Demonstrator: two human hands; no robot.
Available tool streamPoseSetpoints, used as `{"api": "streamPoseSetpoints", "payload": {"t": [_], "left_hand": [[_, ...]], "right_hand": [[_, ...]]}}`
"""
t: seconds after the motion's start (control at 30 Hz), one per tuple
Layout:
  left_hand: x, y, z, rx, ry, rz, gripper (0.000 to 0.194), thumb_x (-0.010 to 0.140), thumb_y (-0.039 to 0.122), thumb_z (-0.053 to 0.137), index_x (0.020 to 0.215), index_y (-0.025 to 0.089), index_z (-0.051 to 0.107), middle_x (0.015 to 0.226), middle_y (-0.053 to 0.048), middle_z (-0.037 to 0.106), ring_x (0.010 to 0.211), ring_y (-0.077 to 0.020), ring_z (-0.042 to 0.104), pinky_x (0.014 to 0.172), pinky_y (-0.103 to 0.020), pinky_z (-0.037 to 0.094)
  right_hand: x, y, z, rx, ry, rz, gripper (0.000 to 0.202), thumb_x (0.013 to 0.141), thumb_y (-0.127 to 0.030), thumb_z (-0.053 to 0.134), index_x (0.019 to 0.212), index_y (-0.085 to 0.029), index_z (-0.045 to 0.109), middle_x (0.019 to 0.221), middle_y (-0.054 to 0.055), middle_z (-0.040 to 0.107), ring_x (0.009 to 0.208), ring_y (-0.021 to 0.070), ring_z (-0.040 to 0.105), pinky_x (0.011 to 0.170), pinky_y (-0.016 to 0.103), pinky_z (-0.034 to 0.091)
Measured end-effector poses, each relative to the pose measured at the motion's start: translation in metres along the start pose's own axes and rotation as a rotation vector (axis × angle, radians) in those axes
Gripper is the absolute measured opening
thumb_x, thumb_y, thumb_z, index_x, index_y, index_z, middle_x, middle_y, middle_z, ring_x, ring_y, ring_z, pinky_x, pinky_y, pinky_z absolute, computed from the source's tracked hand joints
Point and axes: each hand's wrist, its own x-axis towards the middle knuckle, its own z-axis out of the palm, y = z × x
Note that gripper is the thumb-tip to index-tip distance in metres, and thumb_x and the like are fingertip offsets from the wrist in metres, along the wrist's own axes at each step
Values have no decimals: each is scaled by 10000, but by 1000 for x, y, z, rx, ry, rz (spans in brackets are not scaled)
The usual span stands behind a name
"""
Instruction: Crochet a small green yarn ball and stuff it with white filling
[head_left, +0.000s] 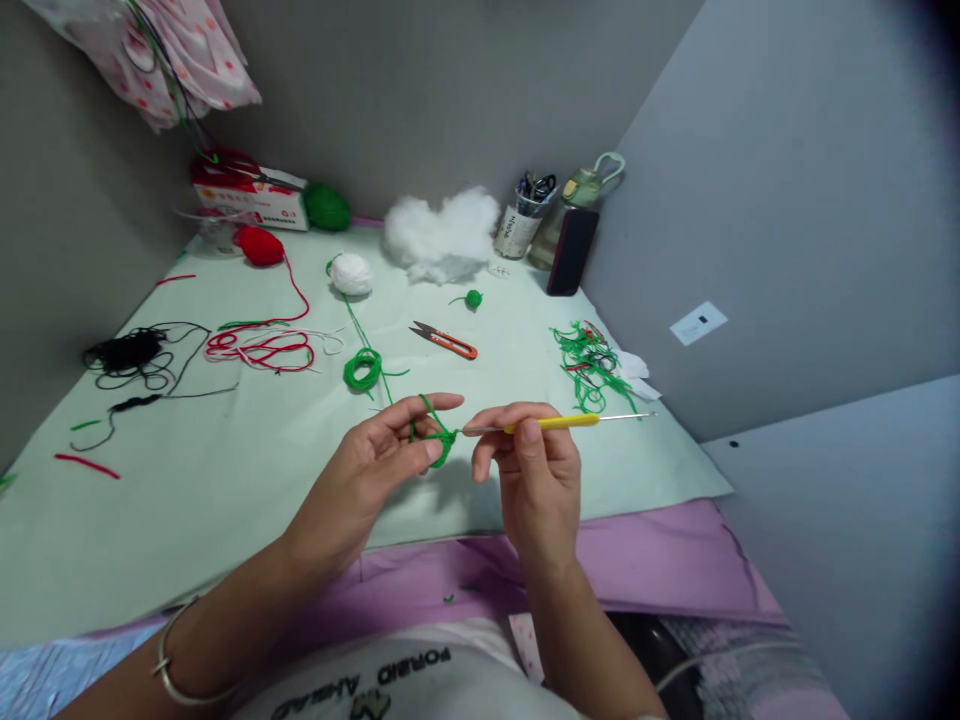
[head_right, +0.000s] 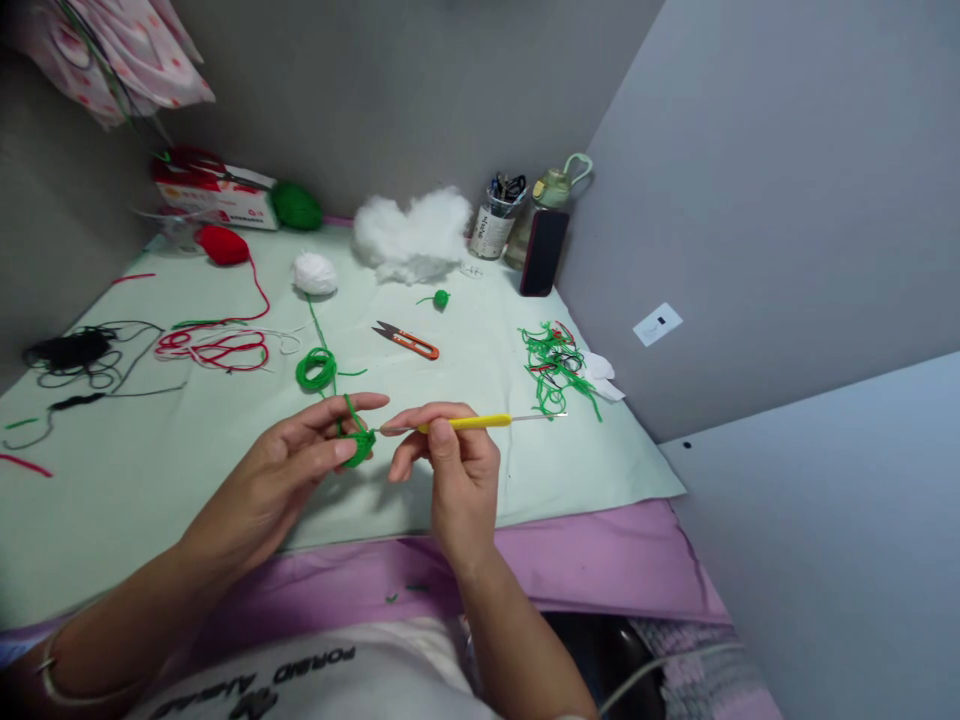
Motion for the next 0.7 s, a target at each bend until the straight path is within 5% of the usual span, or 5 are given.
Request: {"api": "streamPoseSetpoints", "payload": {"t": [0.23,0.57,0.7], "left_hand": [[1,-2,4,-89,-77,-42,403,869,304,798,1268,296,749,1000,-23,680,971,-172,589,919,-295,451],[0,-2,0,-70,-37,-37,363,865,296,808,1225,329,777,920,17,604,883,-116,539,819,-226,429],[0,-3,2,-17,-1,17,347,861,275,804,1204,320,785,896,15,595,872,-125,541,807,-230,444]], "right_hand": [[-3,6,-2,-63,-37,7,187,1027,-332,604,975,-227,750,966,43,772,685,108,656,606,258,497],[2,4,-1,37,-31,19,230,1059,-344,536,923,-219,672,875,13,770,533,78,610,521,232,475],[-3,0,-4,-215,-78,-137,226,1078,-257,477,1003,-233,689,908,20,764,591,98,656,568,258,529]]}}
